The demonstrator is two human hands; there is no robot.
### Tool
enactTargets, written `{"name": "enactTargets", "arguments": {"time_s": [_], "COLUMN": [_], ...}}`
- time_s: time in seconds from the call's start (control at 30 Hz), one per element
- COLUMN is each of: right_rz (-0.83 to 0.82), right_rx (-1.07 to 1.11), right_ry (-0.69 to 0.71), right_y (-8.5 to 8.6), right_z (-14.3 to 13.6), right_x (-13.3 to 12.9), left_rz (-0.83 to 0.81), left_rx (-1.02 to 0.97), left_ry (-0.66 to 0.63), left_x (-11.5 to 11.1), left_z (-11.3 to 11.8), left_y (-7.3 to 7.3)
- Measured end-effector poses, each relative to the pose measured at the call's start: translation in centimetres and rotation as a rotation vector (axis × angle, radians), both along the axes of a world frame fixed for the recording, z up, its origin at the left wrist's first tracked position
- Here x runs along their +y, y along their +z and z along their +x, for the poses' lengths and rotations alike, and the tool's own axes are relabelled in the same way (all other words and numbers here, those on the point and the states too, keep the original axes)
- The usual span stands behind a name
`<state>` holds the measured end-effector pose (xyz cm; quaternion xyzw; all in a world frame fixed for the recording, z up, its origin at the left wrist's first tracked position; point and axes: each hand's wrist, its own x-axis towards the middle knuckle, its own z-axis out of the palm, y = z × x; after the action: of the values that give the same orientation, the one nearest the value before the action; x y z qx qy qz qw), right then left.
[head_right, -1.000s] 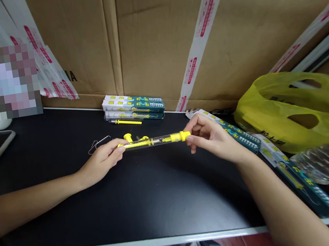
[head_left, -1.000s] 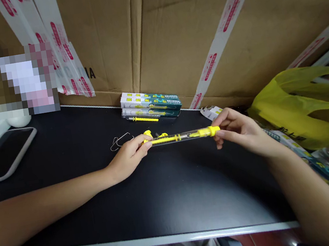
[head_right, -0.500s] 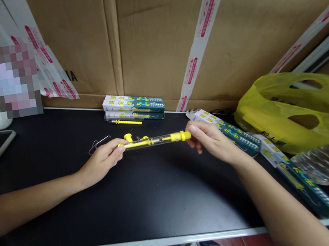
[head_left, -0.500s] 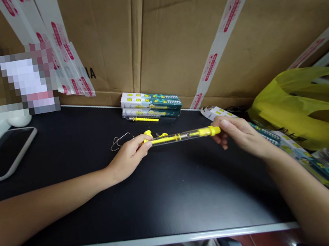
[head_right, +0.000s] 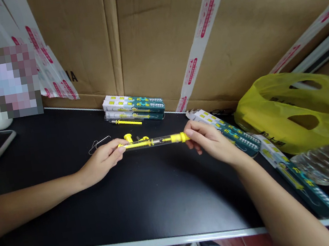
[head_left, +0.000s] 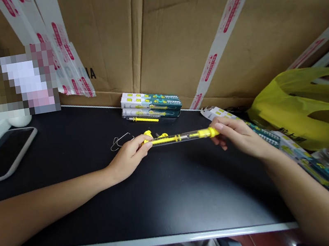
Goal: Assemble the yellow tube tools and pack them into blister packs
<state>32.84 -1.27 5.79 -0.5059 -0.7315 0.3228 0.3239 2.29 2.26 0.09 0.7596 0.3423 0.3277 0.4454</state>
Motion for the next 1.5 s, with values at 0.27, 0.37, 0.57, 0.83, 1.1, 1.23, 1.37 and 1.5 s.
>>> {"name": "enactTargets", "arguments": {"time_s": [0.27,0.37,0.57,0.83,1.1,1.23,1.37,1.5], "right_rz": [0.015,-0.011,-0.034,-0.024,-0.051,-0.031,-0.026,-0.057], "right_rx": [0.017,0.095,0.075,0.03,0.041,-0.054,0.064,0.049], "right_ry": [-0.015,0.031,0.034,-0.013,0.016,-0.033,0.028,0.053], "right_y": [-0.45,-0.24,-0.23,-0.61,-0.38,-0.45,-0.42,-0.45], "right_z": [-0.26,-0.08,-0.05,-0.15,0.09,-0.08,0.18,0.13], "right_x": [0.15,0.06,0.04,0.25,0.2,0.18,0.13,0.05], "left_rz": [0.011,0.012,-0.002,0.007,0.01,0.013,0.013,0.012], "left_rx": [0.008,0.002,-0.001,0.011,0.019,0.019,0.003,0.009], "left_ry": [0.007,0.008,0.009,0.009,0.018,0.015,0.013,0.009], "left_x": [0.04,0.04,0.02,0.04,-0.01,-0.01,0.02,0.05], "left_z": [0.01,0.01,0.01,0.01,0.07,0.02,0.03,0.03], "left_y": [0.01,-0.01,0.0,-0.06,0.08,0.06,0.02,0.02]}}
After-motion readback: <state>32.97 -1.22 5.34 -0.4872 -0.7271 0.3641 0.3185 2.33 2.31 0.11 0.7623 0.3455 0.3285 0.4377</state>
